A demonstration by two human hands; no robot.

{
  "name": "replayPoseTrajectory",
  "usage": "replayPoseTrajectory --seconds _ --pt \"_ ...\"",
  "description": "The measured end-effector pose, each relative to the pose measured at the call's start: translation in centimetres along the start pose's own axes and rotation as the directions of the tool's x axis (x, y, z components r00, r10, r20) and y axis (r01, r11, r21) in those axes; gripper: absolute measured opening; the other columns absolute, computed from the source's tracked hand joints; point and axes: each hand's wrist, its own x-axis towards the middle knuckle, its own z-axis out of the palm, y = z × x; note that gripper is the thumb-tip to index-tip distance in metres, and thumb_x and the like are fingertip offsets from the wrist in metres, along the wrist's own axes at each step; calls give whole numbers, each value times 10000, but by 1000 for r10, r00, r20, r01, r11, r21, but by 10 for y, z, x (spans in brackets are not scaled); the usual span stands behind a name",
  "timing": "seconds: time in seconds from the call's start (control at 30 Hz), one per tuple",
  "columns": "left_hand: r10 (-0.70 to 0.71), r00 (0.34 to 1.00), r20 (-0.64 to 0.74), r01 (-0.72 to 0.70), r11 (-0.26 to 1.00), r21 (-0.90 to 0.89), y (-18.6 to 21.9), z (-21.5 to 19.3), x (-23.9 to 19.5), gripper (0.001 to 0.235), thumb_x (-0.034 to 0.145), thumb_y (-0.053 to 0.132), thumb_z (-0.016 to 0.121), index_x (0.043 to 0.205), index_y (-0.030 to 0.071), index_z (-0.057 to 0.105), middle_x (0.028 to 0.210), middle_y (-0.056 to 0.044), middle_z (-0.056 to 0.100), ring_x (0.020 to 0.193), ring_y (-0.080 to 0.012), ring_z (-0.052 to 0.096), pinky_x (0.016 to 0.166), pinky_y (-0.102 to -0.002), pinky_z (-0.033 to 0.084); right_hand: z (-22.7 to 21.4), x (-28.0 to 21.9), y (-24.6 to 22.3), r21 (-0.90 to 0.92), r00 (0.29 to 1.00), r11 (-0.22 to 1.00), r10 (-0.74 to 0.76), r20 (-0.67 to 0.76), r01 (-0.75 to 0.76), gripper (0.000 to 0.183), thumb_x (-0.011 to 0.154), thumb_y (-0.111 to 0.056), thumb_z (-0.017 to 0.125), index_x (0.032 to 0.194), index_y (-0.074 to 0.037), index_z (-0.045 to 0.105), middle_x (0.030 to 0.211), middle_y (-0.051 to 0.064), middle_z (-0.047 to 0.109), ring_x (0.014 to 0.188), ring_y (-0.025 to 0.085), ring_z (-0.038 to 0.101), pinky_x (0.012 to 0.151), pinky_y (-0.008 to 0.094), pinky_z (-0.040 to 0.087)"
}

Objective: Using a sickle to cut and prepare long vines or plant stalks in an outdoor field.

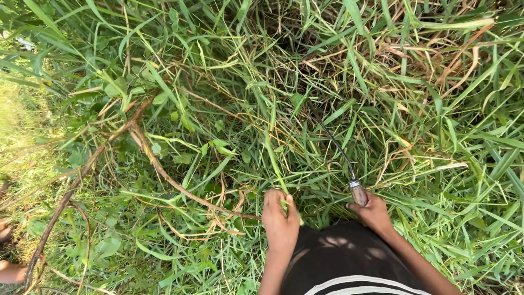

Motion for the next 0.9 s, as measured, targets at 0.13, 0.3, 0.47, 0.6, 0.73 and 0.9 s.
replayPoseTrajectory --seconds 0.13,0.3,0.47,0.6,0.73,0.9 --pt "-22 1000 -14 23 999 28 -14 -1 -6 188 844 -64 628 942 1 481 851 -196 542 735 -373 553 675 -509 431 2 -1 3 -1 1000 1000 5 -15 -5 403 769 -241 815 1073 -19 673 580 84 654 430 163 585 416 321 481" --pt "-70 998 -3 71 995 71 -57 -2 -9 218 831 -88 584 984 21 475 855 -175 627 742 -332 638 665 -472 499 0 -3 1 17 999 999 29 -18 -28 400 775 -224 800 1080 -1 666 585 104 658 424 180 595 408 336 493" --pt "-197 979 -60 205 957 207 -60 -22 -3 213 875 -76 567 1019 34 454 805 -156 633 683 -307 647 563 -452 504 -2 -8 -6 18 999 999 39 -27 -38 387 784 -199 793 1090 5 671 585 109 658 419 182 586 406 336 487" --pt "-72 962 -263 125 974 190 -40 -35 4 168 938 21 617 961 24 451 732 -156 572 589 -287 537 550 -453 428 0 -7 -5 49 999 998 42 -20 -41 397 782 -186 785 1117 -10 665 577 111 644 413 181 573 399 341 473" --pt "-156 949 -275 190 977 100 -38 -39 9 217 1006 109 611 908 28 435 641 -134 513 529 -254 448 527 -417 392 -1 -6 -5 28 999 999 41 -6 -40 402 782 -195 792 1111 -2 665 576 108 642 412 184 573 401 342 473" --pt "-140 962 -236 123 989 -85 -33 -38 8 221 1029 127 590 904 37 431 727 -104 599 633 -199 516 607 -380 448 -1 -7 -6 -1 999 999 41 6 -41 401 783 -199 799 1102 3 665 573 110 646 410 188 577 403 345 477"
